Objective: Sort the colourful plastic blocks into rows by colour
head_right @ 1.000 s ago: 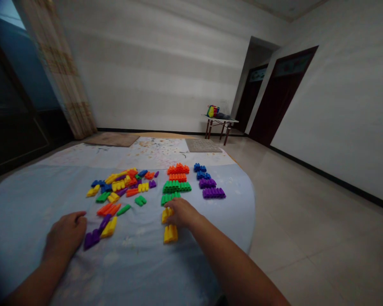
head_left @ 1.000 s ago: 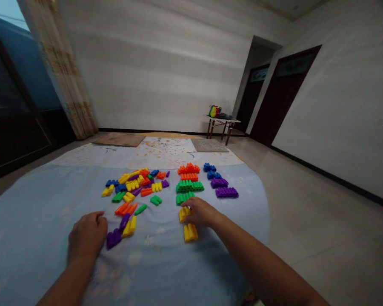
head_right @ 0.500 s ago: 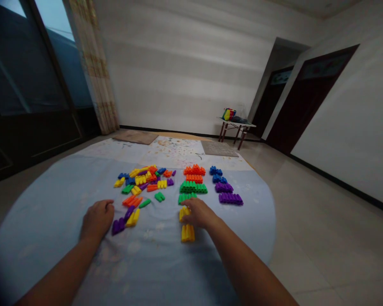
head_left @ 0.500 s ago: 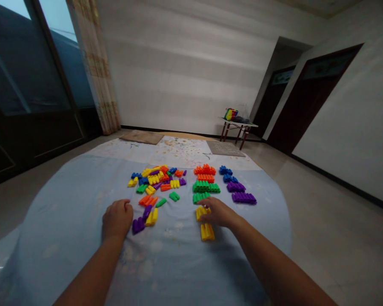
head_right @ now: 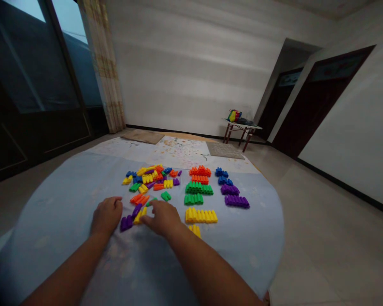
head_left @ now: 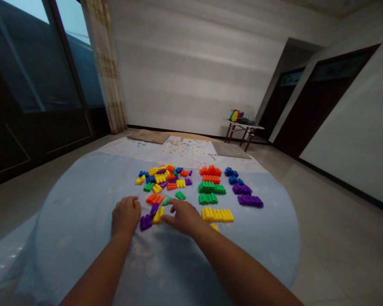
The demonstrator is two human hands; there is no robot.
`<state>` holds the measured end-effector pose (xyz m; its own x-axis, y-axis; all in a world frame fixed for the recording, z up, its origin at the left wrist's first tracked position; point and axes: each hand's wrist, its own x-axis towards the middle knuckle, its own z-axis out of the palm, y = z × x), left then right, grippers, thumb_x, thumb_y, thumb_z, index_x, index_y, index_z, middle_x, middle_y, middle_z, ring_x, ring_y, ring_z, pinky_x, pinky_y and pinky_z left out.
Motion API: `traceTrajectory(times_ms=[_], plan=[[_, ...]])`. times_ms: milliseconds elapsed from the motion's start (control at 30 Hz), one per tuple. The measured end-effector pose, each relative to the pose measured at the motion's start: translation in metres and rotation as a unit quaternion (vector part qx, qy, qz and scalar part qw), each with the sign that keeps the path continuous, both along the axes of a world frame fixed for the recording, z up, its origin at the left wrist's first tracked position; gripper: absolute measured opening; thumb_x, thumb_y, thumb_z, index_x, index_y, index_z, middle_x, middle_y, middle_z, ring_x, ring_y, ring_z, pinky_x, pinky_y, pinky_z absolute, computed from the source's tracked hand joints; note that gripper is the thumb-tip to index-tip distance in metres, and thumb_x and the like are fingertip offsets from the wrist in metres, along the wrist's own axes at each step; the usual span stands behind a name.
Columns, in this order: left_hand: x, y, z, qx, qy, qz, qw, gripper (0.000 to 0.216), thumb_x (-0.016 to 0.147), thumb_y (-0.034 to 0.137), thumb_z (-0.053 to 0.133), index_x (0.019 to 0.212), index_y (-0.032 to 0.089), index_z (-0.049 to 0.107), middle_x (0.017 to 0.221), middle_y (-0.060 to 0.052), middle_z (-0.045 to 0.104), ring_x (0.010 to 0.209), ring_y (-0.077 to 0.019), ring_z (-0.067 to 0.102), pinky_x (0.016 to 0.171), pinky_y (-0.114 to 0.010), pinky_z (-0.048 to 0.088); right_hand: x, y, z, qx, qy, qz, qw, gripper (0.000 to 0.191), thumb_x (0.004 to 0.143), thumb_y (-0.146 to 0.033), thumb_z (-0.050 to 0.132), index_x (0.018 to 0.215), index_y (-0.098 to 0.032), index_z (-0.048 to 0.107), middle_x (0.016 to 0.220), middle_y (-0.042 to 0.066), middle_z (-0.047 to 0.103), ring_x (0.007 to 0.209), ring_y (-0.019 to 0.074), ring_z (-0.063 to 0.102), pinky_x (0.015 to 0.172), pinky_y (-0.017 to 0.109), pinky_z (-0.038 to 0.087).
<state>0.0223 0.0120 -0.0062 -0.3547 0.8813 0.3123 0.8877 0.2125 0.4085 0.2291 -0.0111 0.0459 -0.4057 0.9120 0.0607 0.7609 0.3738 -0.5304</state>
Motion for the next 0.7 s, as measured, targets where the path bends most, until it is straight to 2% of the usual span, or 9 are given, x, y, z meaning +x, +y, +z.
traceTrajectory(times_ms=[100, 167, 233, 333, 433, 567, 700], plan=[[0.0, 0.0, 0.0, 0.003, 0.005, -0.003, 1.0, 0.04, 0.083, 0.024, 0.029, 0.1, 0.013, 0.063, 0.105, -0.013, 0.064, 0.099, -0.0246, 0.056, 0.09, -0.036, 0.041, -0.027, 0.001, -0.007, -0.009, -0.01, -0.021, 1.0, 0.051, 0.074, -0.045, 0.062, 0.119, -0.023, 0.055, 0.102, 0.006, 0.067, 0.092, 0.023, 0.062, 0.074, 0.031, 0.045], [0.0, -0.001, 0.0, 0.005, 0.006, -0.004, 1.0, 0.039, 0.083, 0.024, 0.029, 0.099, 0.013, 0.063, 0.104, -0.013, 0.065, 0.099, -0.0242, 0.056, 0.09, -0.036, 0.041, -0.029, 0.003, -0.007, -0.003, -0.012, -0.024, 1.0, 0.045, 0.077, -0.036, 0.059, 0.12, -0.023, 0.054, 0.103, 0.007, 0.067, 0.092, 0.0218, 0.062, 0.074, 0.031, 0.044], [0.0, -0.001, 0.0, 0.006, 0.004, -0.004, 1.0, 0.039, 0.083, 0.024, 0.029, 0.099, 0.013, 0.063, 0.104, -0.012, 0.065, 0.098, -0.0239, 0.056, 0.09, -0.036, 0.041, -0.02, 0.004, -0.004, 0.017, -0.018, -0.023, 0.999, 0.04, 0.08, -0.03, 0.055, 0.118, -0.021, 0.054, 0.102, 0.007, 0.066, 0.092, 0.021, 0.061, 0.076, 0.031, 0.044], [0.0, -0.001, -0.001, 0.006, 0.0, -0.004, 1.0, 0.039, 0.083, 0.025, 0.029, 0.099, 0.014, 0.063, 0.104, -0.012, 0.064, 0.098, -0.0241, 0.056, 0.089, -0.036, 0.041, 0.004, 0.003, 0.004, 0.09, -0.053, -0.008, 0.994, 0.034, 0.08, -0.022, 0.055, 0.113, -0.019, 0.058, 0.106, 0.01, 0.062, 0.099, 0.0223, 0.056, 0.083, 0.033, 0.041], [0.0, -0.001, -0.001, 0.007, -0.004, -0.002, 1.0, 0.039, 0.083, 0.025, 0.028, 0.099, 0.013, 0.062, 0.104, -0.013, 0.064, 0.098, -0.025, 0.056, 0.089, -0.037, 0.041, 0.021, -0.004, 0.008, 0.138, -0.108, 0.042, 0.984, 0.034, 0.08, -0.016, 0.055, 0.113, -0.019, 0.059, 0.108, 0.012, 0.058, 0.102, 0.0246, 0.051, 0.087, 0.037, 0.039], [0.001, -0.002, -0.001, 0.005, -0.006, -0.001, 1.0, 0.038, 0.083, 0.025, 0.029, 0.099, 0.014, 0.062, 0.104, -0.012, 0.064, 0.099, -0.0244, 0.056, 0.088, -0.036, 0.041, 0.029, -0.013, 0.008, 0.088, -0.121, 0.141, 0.979, 0.037, 0.078, -0.018, 0.06, 0.115, -0.021, 0.06, 0.107, 0.01, 0.059, 0.102, 0.0232, 0.052, 0.088, 0.037, 0.038], [0.001, -0.001, 0.0, 0.0, -0.004, 0.0, 1.0, 0.039, 0.083, 0.025, 0.028, 0.099, 0.014, 0.062, 0.105, -0.012, 0.064, 0.1, -0.0246, 0.055, 0.089, -0.037, 0.041, 0.036, -0.011, 0.013, 0.068, -0.072, 0.126, 0.987, 0.044, 0.077, -0.014, 0.059, 0.12, -0.023, 0.056, 0.118, 0.009, 0.057, 0.111, 0.0233, 0.049, 0.093, 0.039, 0.035]])
